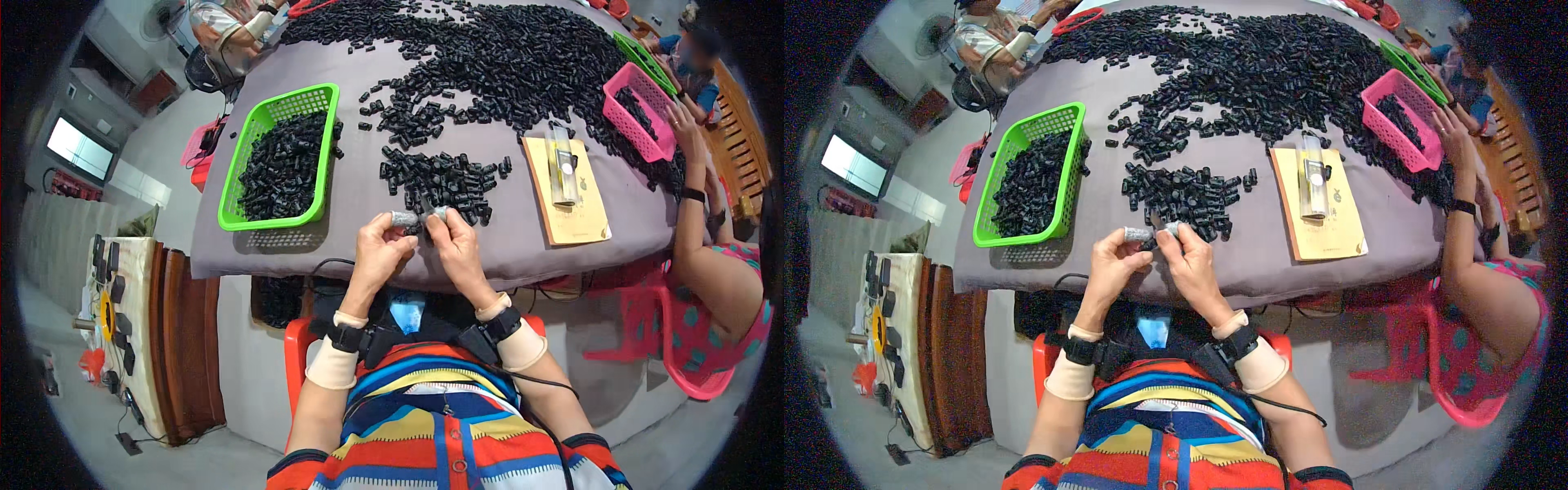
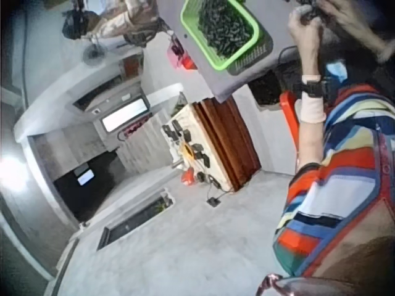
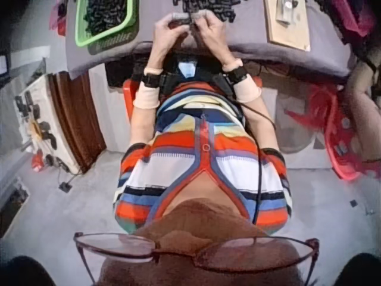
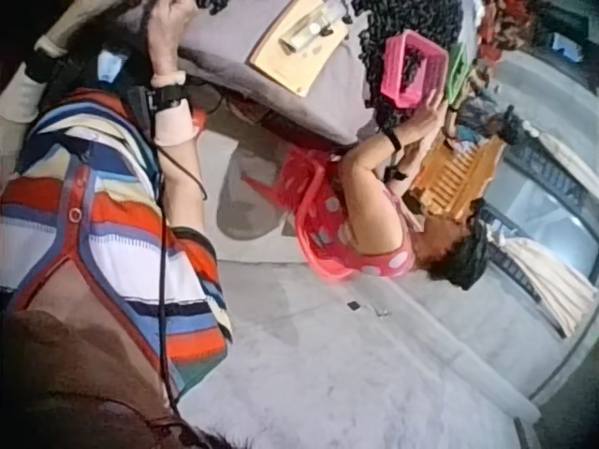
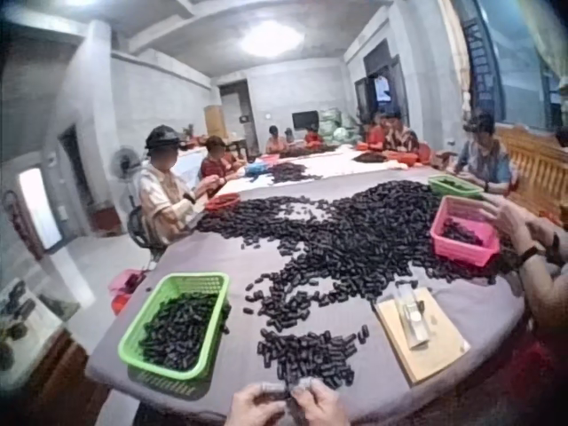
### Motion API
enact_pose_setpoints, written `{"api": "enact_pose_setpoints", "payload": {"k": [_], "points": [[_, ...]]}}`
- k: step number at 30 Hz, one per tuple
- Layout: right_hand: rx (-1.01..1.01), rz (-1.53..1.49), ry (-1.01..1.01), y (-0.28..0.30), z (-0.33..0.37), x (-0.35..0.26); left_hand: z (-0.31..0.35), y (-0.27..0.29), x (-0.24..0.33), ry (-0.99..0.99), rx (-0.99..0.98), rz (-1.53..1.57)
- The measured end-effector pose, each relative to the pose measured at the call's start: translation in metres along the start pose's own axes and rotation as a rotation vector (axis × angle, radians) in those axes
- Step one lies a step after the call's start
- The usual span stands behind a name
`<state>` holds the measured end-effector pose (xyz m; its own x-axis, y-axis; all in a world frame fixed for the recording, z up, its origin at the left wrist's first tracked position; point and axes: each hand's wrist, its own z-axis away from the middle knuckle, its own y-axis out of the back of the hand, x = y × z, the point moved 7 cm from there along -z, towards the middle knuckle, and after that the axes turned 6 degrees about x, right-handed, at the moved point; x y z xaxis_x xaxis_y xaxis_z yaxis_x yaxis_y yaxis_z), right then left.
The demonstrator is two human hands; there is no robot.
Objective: Sorting and inspecting small black shoe components at a manufacturing table.
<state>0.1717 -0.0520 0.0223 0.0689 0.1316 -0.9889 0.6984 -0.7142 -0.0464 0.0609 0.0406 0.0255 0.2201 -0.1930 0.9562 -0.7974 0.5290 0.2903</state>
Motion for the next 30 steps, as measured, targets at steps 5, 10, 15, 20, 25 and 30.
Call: {"api": "enact_pose_setpoints", "payload": {"k": [5,10,15,20,25,30], "points": [[-0.015,0.130,0.063,-0.001,0.000,-0.007,0.006,-0.010,0.003,0.146,-0.095,0.487],[-0.075,0.152,-0.003,-0.004,0.001,-0.005,0.005,-0.013,-0.008,0.191,-0.095,0.693],[-0.041,-0.007,-0.003,-0.004,0.002,0.001,0.006,-0.019,-0.027,0.274,-0.154,0.817],[-0.031,0.019,0.011,-0.005,0.002,0.008,0.002,-0.017,-0.022,0.243,-0.134,0.900],[-0.059,0.042,0.002,-0.006,0.002,-0.003,-0.001,-0.018,-0.019,0.246,-0.130,0.914],[-0.037,-0.028,0.025,-0.005,0.002,-0.005,-0.004,-0.016,-0.029,0.292,-0.128,0.970]]}}
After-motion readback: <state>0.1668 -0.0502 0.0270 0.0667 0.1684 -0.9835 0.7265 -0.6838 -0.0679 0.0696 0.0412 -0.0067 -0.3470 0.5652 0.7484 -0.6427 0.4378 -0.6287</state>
